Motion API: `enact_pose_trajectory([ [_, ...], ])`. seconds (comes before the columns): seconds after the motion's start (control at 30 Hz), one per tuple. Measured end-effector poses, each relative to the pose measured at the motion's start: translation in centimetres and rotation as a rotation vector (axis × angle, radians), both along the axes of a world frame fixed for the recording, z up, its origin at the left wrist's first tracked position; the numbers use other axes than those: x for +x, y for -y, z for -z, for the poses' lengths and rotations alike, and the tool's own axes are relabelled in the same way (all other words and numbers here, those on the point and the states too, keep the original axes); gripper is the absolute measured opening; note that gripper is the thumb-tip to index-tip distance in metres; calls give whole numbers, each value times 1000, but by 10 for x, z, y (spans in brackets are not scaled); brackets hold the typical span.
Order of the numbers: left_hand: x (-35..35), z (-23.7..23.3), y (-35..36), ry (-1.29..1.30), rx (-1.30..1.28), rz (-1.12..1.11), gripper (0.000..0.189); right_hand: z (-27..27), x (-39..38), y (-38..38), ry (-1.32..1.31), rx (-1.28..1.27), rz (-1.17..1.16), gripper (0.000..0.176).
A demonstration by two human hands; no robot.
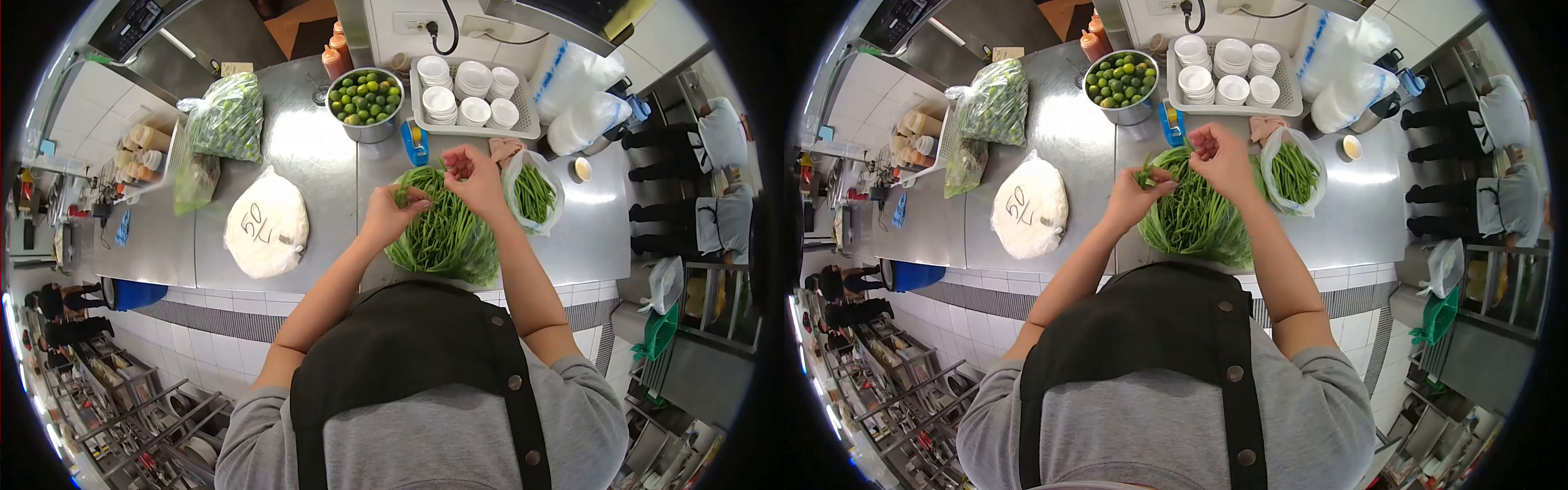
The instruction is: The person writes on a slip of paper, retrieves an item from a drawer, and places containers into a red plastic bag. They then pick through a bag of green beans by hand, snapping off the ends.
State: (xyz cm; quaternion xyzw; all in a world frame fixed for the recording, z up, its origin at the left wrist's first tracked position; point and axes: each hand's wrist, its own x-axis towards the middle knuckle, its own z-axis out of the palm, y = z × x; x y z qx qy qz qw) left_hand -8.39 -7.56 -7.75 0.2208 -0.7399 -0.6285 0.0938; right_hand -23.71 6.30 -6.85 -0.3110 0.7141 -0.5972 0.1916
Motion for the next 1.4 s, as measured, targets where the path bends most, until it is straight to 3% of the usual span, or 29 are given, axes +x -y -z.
enact_pose_trajectory([
  [0.1, 9, -12, 8, -37, 153, -124, 18, 12, -6, -7, -90, 380, -223, 21],
  [0.2, 10, -26, 15, -46, 245, -199, 17, 4, -2, -8, -34, 542, -428, 21],
  [0.3, 11, -39, 18, -107, 360, -274, 20, 0, 4, -5, 7, 371, -397, 24],
  [0.4, 7, -41, 18, -191, 397, -354, 18, -21, 18, 1, 330, 124, -381, 25],
  [0.5, 4, -43, 19, -248, 389, -405, 17, -29, 34, 4, 266, 52, -392, 22],
  [0.6, 3, -43, 20, -276, 384, -423, 16, -42, 53, 7, -39, 150, -263, 17],
  [0.7, 6, -41, 22, -265, 435, -421, 18, -35, 56, 10, -220, 28, -208, 13],
  [0.8, 8, -42, 18, -241, 528, -362, 18, -45, 45, 9, -185, -97, -317, 12],
  [0.9, 10, -47, 11, -161, 550, -264, 18, -50, 32, 1, 254, -61, -601, 11],
  [1.0, 8, -37, 12, -162, 489, -327, 19, -64, 34, -6, 282, 41, -1042, 11],
  [1.1, 11, -24, 25, -211, 537, -379, 23, -55, 50, -8, 220, 158, -1104, 9],
  [1.23, 19, -27, 32, -273, 607, -291, 24, 2, 11, -4, -232, 605, -624, 13],
  [1.4, 27, -15, 24, -251, 1240, -173, 25, 37, -17, 8, -328, 702, -458, 10],
])
